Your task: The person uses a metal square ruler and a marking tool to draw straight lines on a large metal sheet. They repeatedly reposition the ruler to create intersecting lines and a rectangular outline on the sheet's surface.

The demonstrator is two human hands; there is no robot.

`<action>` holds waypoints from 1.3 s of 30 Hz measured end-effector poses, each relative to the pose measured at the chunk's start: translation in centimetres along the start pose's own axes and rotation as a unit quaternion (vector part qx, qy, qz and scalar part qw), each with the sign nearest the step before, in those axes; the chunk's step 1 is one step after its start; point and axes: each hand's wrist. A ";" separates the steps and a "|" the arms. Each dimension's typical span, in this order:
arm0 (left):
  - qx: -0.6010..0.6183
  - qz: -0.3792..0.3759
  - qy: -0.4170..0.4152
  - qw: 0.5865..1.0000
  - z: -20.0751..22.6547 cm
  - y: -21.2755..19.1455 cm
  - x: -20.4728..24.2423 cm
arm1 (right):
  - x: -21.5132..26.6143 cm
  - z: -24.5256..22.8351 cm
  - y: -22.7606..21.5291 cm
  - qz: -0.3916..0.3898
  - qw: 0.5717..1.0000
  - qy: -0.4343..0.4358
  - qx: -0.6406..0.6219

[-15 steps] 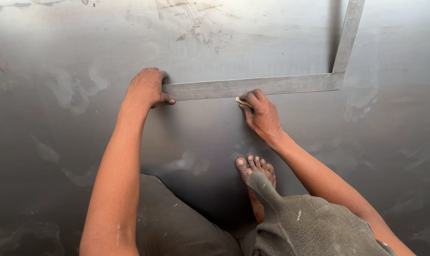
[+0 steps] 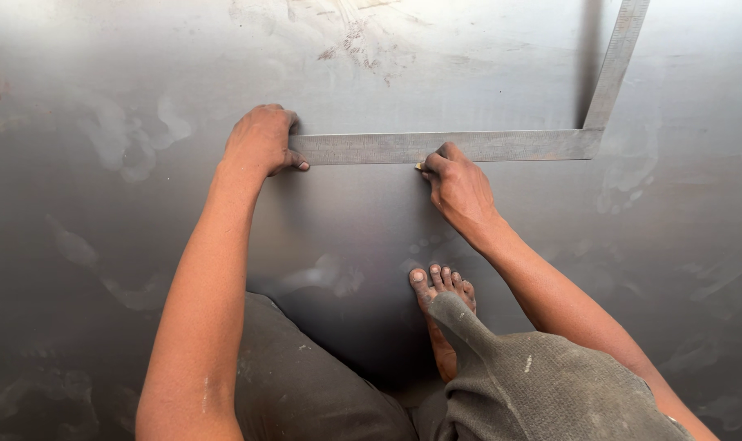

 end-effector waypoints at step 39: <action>-0.005 -0.007 -0.027 1.000 -0.1 0.7 -0.6 | 0.0 0.7 0.4 -0.027 0.999 0.006 0.033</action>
Point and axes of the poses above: each hand's wrist, its own x-axis away from the middle knuckle, its own y-axis out of the palm, z = x × y, and after that the axes turned 3 degrees about -y, right-handed
